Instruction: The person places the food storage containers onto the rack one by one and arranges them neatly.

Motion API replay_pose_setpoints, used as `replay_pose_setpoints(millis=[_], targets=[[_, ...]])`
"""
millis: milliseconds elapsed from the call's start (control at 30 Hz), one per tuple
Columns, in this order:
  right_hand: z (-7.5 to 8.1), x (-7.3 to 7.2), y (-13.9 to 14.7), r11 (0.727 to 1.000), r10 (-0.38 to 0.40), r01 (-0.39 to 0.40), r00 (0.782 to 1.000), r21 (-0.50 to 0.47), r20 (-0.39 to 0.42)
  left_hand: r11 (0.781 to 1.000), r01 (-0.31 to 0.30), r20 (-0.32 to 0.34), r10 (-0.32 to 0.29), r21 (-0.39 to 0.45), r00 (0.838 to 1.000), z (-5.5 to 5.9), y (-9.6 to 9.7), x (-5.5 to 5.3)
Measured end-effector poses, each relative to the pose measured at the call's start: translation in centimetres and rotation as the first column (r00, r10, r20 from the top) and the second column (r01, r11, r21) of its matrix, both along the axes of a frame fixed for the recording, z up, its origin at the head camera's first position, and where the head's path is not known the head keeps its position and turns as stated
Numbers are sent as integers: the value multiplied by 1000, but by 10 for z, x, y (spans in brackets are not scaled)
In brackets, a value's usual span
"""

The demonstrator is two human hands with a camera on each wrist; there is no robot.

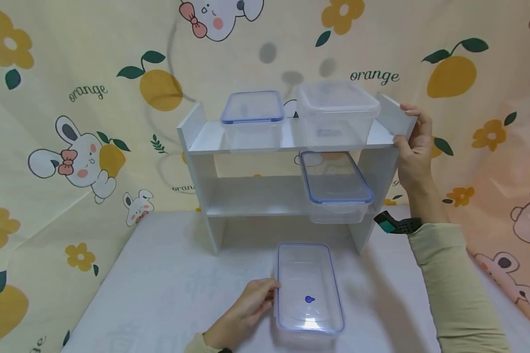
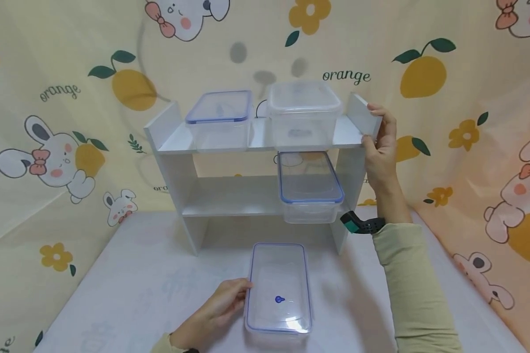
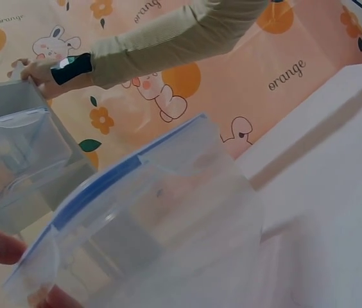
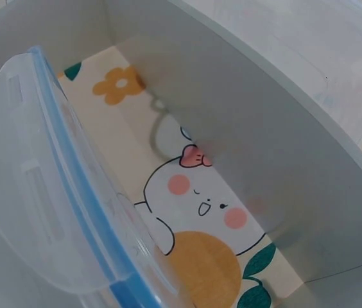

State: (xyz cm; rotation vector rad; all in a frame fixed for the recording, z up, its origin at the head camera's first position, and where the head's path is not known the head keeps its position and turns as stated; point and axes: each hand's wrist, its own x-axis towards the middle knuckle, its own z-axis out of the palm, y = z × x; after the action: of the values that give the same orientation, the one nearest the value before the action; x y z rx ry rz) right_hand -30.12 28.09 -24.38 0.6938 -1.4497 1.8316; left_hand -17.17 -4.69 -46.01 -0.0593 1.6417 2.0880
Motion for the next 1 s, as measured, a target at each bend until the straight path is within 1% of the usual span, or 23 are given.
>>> replay_pose_setpoints(millis=[133,300,467,567,633,733,1000], targets=[[1,-1,-1,1000,0,0,1000,2,-3,1000,0,-16,0,3,1000,2,-5,0],[-1,-1,0,1000,1,-1,1000,6,3,1000,-2,-12,2,-11,1000,3,-9,0],[0,1,1,1000,5,-6,1000,5,25,999,-31,-29,30,-26,999,6,-11,0],[-1,1,1,1000,1,-1,1000,2,31,999,-38,-38,38,-17,999,8,-14,0],[-2,1,1,1000,0,0,999,-2,36,999,-33,-34,32,-10,999,10,-16,0],[-2,1,2,1000,-1,1,999,-5,35,1000,-18,-46,18,-6,999,12,-18,-2],[0,0,0,1000,-5,5,1000,-7,27,1000,2,-54,-3,-15,999,20,-23,-4]])
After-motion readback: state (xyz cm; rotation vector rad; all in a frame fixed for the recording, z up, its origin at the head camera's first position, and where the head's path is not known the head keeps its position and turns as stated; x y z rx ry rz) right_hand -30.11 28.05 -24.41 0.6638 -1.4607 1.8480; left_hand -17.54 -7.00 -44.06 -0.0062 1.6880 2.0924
